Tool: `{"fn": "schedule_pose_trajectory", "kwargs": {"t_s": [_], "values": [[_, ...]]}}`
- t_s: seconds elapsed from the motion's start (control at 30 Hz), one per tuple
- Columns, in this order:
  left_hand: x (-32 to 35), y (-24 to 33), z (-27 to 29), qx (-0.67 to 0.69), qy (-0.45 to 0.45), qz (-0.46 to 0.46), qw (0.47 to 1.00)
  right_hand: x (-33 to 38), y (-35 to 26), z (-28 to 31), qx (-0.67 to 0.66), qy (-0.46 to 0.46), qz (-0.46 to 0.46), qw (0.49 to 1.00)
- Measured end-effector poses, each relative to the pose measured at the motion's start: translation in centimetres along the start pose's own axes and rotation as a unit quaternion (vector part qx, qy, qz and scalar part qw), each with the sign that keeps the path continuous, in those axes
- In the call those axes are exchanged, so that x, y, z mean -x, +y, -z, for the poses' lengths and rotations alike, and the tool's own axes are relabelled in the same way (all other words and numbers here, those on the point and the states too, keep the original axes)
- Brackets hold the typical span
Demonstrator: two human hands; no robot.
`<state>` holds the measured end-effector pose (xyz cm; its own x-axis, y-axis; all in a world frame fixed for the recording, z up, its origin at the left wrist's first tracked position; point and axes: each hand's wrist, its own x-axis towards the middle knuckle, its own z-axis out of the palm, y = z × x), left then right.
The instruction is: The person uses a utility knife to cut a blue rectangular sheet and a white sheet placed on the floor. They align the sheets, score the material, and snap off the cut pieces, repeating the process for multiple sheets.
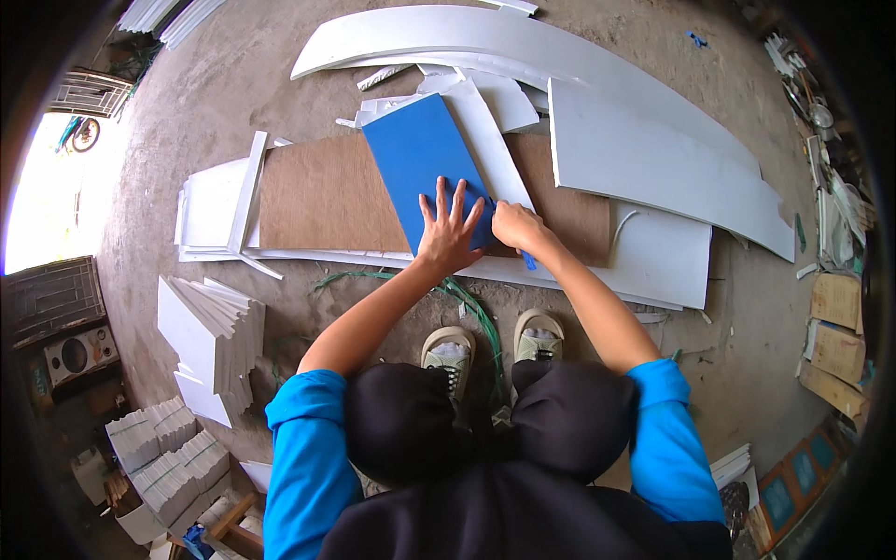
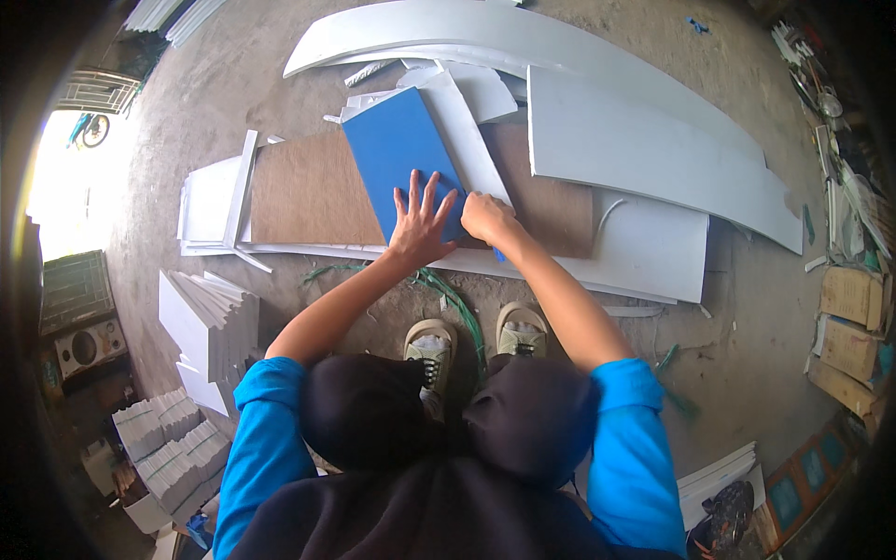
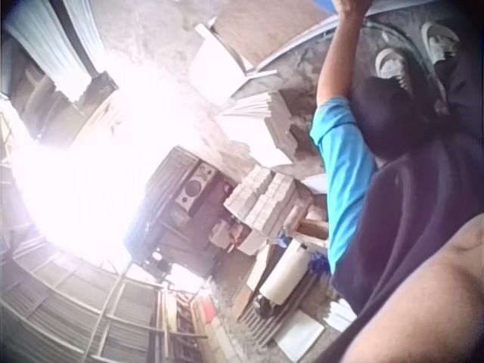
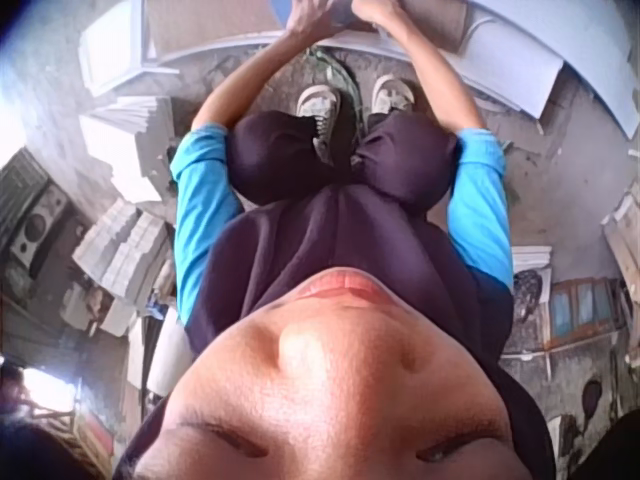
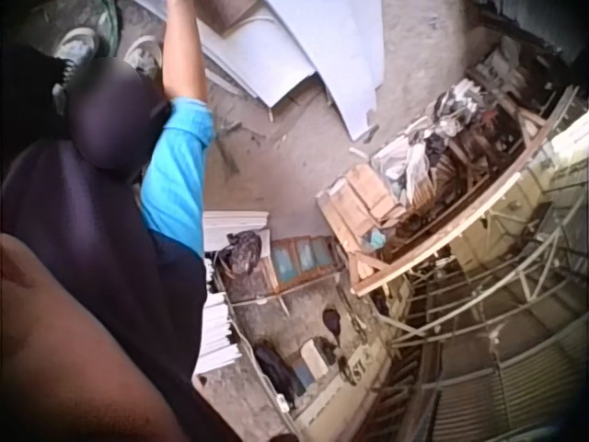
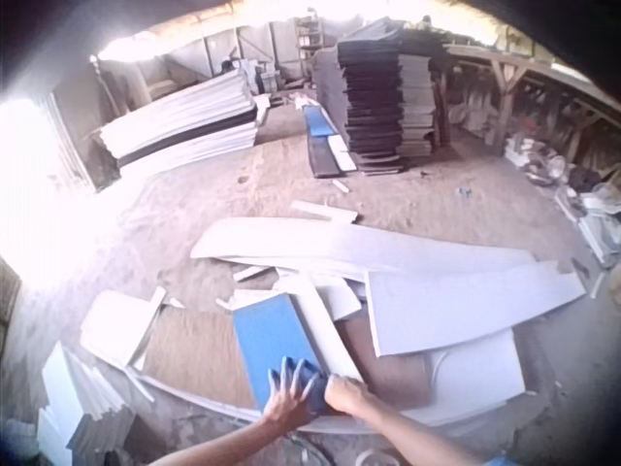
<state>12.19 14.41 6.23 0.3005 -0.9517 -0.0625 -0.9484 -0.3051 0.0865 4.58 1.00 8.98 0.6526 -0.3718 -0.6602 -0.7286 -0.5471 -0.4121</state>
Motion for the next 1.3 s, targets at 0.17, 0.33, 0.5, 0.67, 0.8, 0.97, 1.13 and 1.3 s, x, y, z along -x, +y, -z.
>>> {"fn": "schedule_pose_trajectory", "kwargs": {"t_s": [0.17, 0.33, 0.5, 0.67, 0.8, 0.97, 1.13, 1.3], "values": [[-0.2, 0.2, -0.1, -0.014, -0.005, 0.005, 1.000, 1.4, 3.4, -3.6, 0.050, 0.058, 0.059, 0.995], [-0.2, 0.3, -0.1, -0.019, -0.005, 0.009, 1.000, 3.2, 4.2, -4.9, 0.035, 0.073, 0.045, 0.996], [-0.3, 0.4, -0.2, -0.031, 0.004, 0.003, 1.000, 3.6, 5.5, -6.3, 0.045, 0.098, 0.067, 0.992], [-0.3, 0.3, -0.2, -0.011, 0.005, 0.002, 1.000, 4.2, 5.6, -6.8, 0.039, 0.104, 0.061, 0.992], [-1.0, -1.8, 0.3, 0.094, 0.038, 0.003, 0.995, 5.2, 4.8, -2.8, 0.047, 0.043, 0.075, 0.995], [-2.5, -6.3, 0.5, 0.240, 0.071, 0.095, 0.963, 1.0, 0.8, 3.8, -0.033, 0.183, 0.143, 0.972], [-5.3, -5.3, 2.5, 0.151, -0.080, 0.133, 0.976, -9.5, -3.3, 7.0, 0.019, 0.251, 0.169, 0.953], [-5.1, -5.5, 1.9, 0.143, -0.089, 0.122, 0.978, -14.8, -5.2, 6.3, 0.044, 0.264, 0.162, 0.950]]}}
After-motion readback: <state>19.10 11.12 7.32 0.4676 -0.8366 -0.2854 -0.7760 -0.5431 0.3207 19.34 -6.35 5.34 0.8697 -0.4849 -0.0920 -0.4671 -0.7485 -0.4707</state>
